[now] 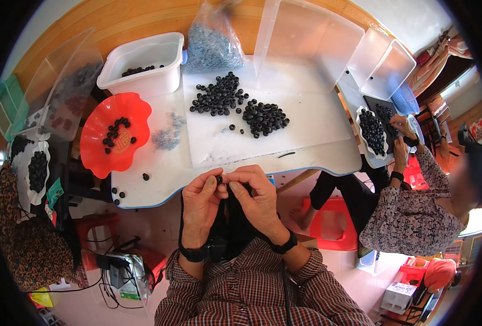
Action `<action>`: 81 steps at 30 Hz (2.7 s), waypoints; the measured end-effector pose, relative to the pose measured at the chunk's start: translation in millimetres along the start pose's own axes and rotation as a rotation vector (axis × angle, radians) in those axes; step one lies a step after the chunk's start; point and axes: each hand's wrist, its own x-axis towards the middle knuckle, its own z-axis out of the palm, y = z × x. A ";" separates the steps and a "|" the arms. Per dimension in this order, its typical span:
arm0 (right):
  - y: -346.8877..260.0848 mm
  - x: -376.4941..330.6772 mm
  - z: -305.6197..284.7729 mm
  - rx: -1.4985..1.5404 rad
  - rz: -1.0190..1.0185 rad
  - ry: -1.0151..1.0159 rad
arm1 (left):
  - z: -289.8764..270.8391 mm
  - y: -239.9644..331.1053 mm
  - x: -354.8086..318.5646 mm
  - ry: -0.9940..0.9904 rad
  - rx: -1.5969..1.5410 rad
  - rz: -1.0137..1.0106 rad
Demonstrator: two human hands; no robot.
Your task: The recorder is sorting small black spherical plastic or rubber beads and placing them into containers.
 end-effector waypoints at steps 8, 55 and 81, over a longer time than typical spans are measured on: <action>1.6 1.6 5.5 0.076 0.064 0.023 | -4.0 8.3 -0.8 0.026 -0.004 0.055; 61.0 94.7 -8.8 -0.942 -0.130 0.039 | 7.6 -2.7 18.6 0.215 0.486 0.183; 48.0 103.1 19.2 -0.927 -0.142 -0.160 | -14.6 5.0 21.9 0.140 0.081 0.064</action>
